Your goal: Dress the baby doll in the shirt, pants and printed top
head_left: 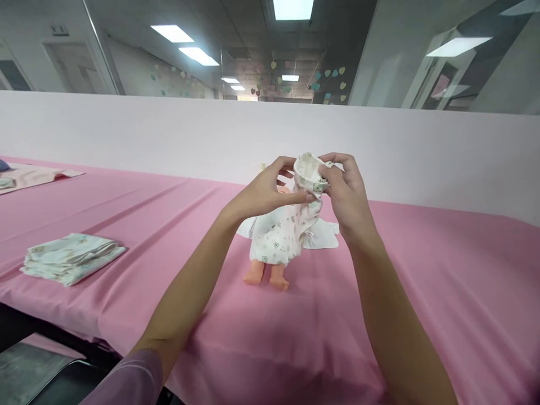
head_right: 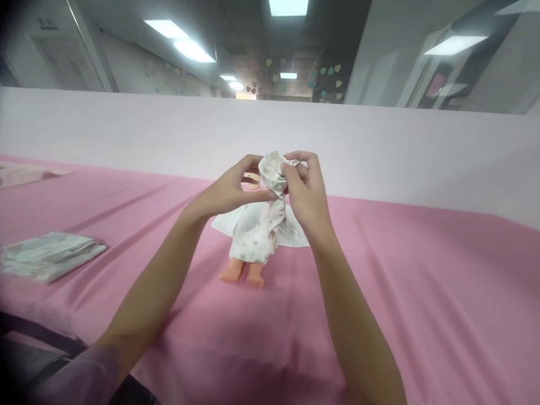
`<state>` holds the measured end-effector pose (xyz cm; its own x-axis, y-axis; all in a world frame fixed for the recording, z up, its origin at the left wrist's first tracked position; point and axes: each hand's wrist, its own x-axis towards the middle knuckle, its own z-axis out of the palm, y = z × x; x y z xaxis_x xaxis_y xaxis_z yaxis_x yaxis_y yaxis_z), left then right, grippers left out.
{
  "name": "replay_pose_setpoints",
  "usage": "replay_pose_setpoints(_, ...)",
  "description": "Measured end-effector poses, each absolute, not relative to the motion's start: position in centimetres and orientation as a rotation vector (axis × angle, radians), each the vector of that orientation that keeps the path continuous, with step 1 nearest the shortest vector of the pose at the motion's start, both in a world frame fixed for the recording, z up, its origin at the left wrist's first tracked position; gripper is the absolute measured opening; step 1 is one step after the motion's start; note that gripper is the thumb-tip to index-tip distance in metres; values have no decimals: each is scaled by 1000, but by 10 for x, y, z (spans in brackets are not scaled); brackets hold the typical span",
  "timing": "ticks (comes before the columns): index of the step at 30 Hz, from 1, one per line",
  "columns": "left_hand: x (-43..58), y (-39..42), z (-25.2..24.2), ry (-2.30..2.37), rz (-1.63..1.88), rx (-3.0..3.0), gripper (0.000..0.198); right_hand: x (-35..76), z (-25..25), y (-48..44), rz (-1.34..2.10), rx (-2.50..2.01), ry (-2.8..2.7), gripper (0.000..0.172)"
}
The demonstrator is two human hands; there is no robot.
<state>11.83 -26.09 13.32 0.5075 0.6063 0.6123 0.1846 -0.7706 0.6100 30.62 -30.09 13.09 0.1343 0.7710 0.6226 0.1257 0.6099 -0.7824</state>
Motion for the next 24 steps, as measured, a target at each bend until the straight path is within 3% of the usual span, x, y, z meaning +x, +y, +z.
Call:
replay_pose_setpoints(6, 132, -251, 126, 456, 1332, 2171, 74, 305, 131, -305, 567, -738, -1427, 21)
replay_pose_setpoints(12, 133, -253, 127, 419, 1428, 2049, 53, 302, 135, -316, 612, -695, -1470, 17)
replay_pose_setpoints(18, 128, -260, 133, 467, 1531, 1921, 49, 309, 140, -318, 489, -803, -1458, 14)
replay_pose_setpoints(24, 119, -258, 136, 458, 1572, 1862, 44, 319, 142, -315, 360, -852, -1504, 31)
